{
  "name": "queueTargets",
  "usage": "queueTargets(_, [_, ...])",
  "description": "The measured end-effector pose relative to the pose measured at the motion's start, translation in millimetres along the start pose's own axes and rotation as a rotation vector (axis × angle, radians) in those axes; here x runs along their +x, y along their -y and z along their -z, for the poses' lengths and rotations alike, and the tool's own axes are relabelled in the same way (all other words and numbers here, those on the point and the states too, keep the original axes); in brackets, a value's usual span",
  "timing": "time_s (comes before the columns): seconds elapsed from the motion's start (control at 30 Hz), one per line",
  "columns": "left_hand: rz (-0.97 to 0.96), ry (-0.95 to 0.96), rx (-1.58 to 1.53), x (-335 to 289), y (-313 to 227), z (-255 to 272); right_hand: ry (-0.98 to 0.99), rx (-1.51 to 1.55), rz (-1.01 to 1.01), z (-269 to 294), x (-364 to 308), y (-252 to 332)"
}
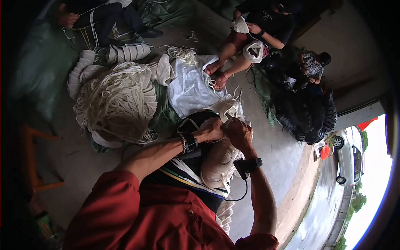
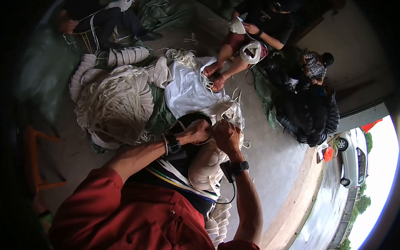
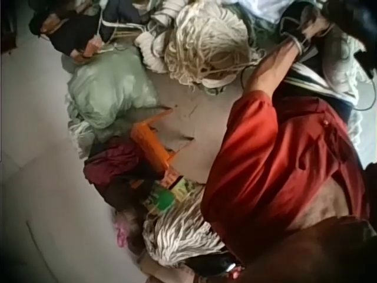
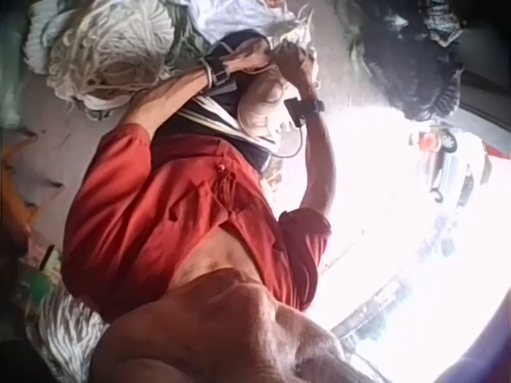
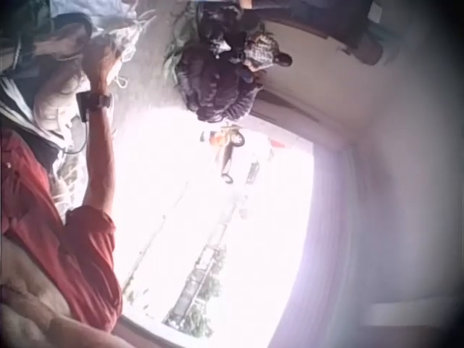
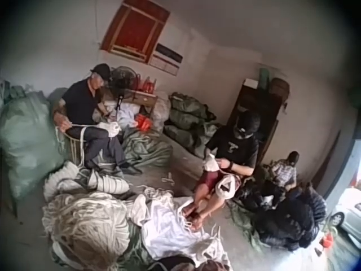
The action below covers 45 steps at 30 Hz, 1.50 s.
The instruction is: Threading and adjusting laces on a shoe.
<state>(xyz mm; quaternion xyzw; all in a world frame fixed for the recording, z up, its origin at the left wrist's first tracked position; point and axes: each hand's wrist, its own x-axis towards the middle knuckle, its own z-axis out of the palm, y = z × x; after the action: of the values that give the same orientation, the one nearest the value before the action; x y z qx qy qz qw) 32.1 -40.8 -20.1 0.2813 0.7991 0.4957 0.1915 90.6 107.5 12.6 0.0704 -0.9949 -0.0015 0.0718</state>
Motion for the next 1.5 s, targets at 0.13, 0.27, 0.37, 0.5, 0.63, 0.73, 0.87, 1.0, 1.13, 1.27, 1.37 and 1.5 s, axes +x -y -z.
queueTargets(0.13, [-0.198,-0.133,0.125,-4.7,-2.2,-0.2,-0.067,0.126,0.134,12.5,-13.3,3.5])
queueTargets(0.27, [-0.224,0.021,0.16,-2.8,-0.2,0.3,-0.054,0.167,0.123,24.8,-20.8,4.7])
queueTargets(0.37, [-0.243,0.11,0.079,2.7,5.1,1.1,-0.064,0.26,0.022,25.9,-20.8,9.4])
queueTargets(0.5, [-0.228,0.15,0.083,7.7,10.5,2.9,-0.213,0.322,-0.056,24.8,-18.2,18.0])
queueTargets(0.63, [-0.207,0.053,0.192,2.3,4.5,-0.2,-0.2,0.408,-0.107,26.8,-16.4,20.5])
queueTargets(0.73, [-0.211,0.035,0.229,-3.5,-4.2,0.8,-0.172,0.298,-0.084,26.6,-16.5,17.8])
queueTargets(0.87, [-0.429,-0.116,0.288,-6.1,-11.0,8.8,-0.237,0.323,-0.058,20.0,-17.6,13.5])
queueTargets(1.0, [-0.764,0.013,0.344,5.0,-7.6,24.7,-0.205,0.396,-0.103,12.3,-16.5,12.5])
queueTargets(1.13, [-0.83,0.074,0.469,14.8,-0.7,32.9,-0.251,0.402,-0.059,7.6,-11.9,14.9])
queueTargets(1.27, [-0.831,0.088,0.494,15.1,5.5,33.3,-0.292,0.37,0.003,4.8,-9.0,20.4])
queueTargets(1.37, [-0.824,0.032,0.472,11.4,7.0,33.6,-0.33,0.363,0.027,16.5,-11.2,15.7])
queueTargets(1.5, [-0.715,0.0,0.323,-0.5,-3.8,35.6,-0.424,0.498,-0.123,62.1,-26.4,-14.4])
